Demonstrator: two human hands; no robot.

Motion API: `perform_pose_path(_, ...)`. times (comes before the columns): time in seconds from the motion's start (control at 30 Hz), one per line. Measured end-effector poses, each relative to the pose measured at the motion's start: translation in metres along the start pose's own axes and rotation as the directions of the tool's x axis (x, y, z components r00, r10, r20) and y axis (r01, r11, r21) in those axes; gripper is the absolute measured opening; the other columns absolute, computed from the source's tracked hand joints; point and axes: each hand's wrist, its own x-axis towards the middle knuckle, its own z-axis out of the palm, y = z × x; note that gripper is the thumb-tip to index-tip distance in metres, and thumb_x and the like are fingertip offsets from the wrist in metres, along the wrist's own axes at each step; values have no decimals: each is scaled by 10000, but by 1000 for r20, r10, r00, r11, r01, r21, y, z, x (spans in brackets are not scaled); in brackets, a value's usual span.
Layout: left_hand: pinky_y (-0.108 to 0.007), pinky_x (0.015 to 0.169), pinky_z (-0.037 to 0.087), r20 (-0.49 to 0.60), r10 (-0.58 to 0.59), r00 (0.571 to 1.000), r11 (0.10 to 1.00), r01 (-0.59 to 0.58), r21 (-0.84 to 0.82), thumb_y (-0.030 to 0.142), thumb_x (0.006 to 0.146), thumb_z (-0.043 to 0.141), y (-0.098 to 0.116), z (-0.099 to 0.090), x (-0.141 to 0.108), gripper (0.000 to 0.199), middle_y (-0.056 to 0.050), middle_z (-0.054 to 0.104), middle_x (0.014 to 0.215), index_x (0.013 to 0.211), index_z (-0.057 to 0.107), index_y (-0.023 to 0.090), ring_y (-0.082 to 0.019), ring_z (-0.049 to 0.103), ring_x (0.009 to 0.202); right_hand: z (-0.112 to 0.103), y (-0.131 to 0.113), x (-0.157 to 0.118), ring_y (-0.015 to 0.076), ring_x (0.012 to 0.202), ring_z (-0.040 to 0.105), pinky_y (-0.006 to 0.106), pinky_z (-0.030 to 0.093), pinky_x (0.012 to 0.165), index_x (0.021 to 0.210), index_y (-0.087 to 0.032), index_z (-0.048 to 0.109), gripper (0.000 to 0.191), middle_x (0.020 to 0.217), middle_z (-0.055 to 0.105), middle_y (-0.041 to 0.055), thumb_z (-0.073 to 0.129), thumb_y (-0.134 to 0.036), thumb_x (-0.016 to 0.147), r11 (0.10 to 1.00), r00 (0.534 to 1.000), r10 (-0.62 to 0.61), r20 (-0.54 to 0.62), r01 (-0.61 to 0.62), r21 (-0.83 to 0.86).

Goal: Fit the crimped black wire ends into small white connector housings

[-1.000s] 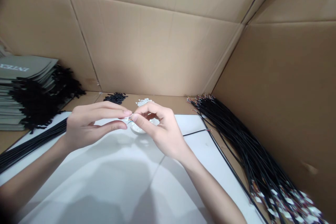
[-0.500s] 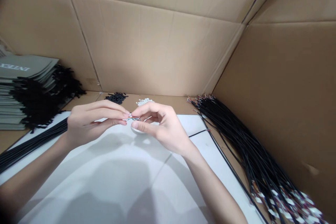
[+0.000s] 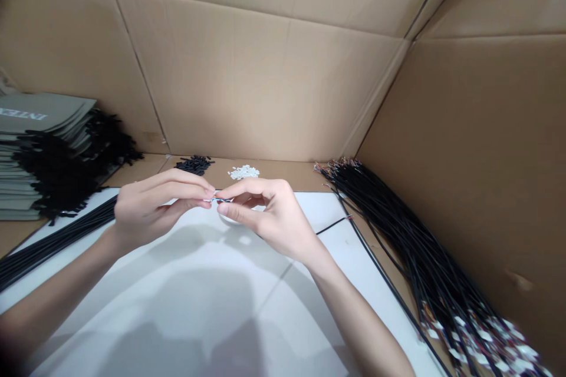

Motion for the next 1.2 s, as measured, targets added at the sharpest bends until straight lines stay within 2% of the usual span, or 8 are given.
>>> perform_pose_path(0.2, -183, 724, 593, 14, -11, 1000, 999, 12, -52, 62, 879, 683, 1, 2, 1, 141, -41, 767, 890, 949, 710, 182, -140, 736, 796, -5, -1, 4, 140, 689, 600, 287, 482, 653, 824, -177, 779, 138, 735, 704, 34, 702, -274, 885, 995, 993, 76, 91, -82, 57)
perform_pose_path(0.4, -164, 688, 571, 82, -17, 996, 983, 32, -180, 43, 895, 650, 5, 0, 4, 157, -34, 754, 859, 892, 715, 186, -120, 721, 747, -10, 4, 5, 120, 671, 610, 251, 475, 632, 766, -171, 746, 109, 716, 709, 17, 740, -248, 843, 982, 976, 105, 189, -131, 134)
perform_pose_path(0.63, -171, 715, 586, 81, 20, 997, 988, -7, -156, 25, 885, 651, 5, 2, 2, 170, -42, 758, 884, 933, 706, 178, -123, 724, 760, -11, 2, 4, 82, 586, 524, 221, 427, 559, 749, -151, 743, 125, 654, 670, -3, 731, -222, 851, 995, 985, 72, 154, -81, 55)
perform_pose_path(0.87, -160, 770, 583, 13, 24, 1000, 994, -23, -104, -15, 864, 661, 5, 6, -1, 216, -58, 756, 965, 981, 692, 163, -125, 732, 864, -13, 1, 5, 97, 642, 613, 210, 488, 579, 798, -180, 776, 55, 724, 729, 10, 819, -187, 765, 979, 980, 102, 172, -129, 156)
perform_pose_path(0.93, -174, 786, 587, -65, -23, 998, 998, 19, -61, -19, 854, 673, 6, 9, -2, 240, -48, 759, 984, 994, 697, 174, -128, 729, 888, -11, 2, 4, 107, 656, 639, 208, 510, 576, 815, -191, 778, 148, 741, 738, 10, 864, -159, 699, 969, 983, 127, 134, -152, 197)
perform_pose_path(1.03, -196, 733, 600, -197, -198, 960, 979, 184, -86, 54, 858, 709, 10, 16, -3, 181, -25, 752, 944, 976, 697, 191, -129, 718, 849, -7, 3, 4, 119, 658, 655, 213, 539, 568, 805, -194, 770, 199, 727, 727, 5, 892, -149, 654, 969, 995, 101, 22, -104, 225)
perform_pose_path(1.1, -192, 684, 595, -196, -304, 932, 947, 274, -165, 105, 874, 709, 13, 19, -3, 103, -18, 740, 890, 934, 697, 189, -122, 704, 806, -4, 3, 3, 121, 667, 657, 215, 551, 572, 796, -197, 762, 192, 735, 724, 3, 893, -159, 660, 978, 998, 47, -50, -36, 206)
perform_pose_path(1.2, -201, 685, 592, -131, -410, 903, 892, 367, -264, 151, 904, 683, 18, 20, -2, 42, -24, 732, 859, 889, 705, 184, -124, 690, 796, -1, 4, 3, 133, 707, 672, 227, 567, 596, 806, -206, 760, 206, 786, 738, 10, 897, -165, 659, 985, 994, -11, -108, 29, 171)
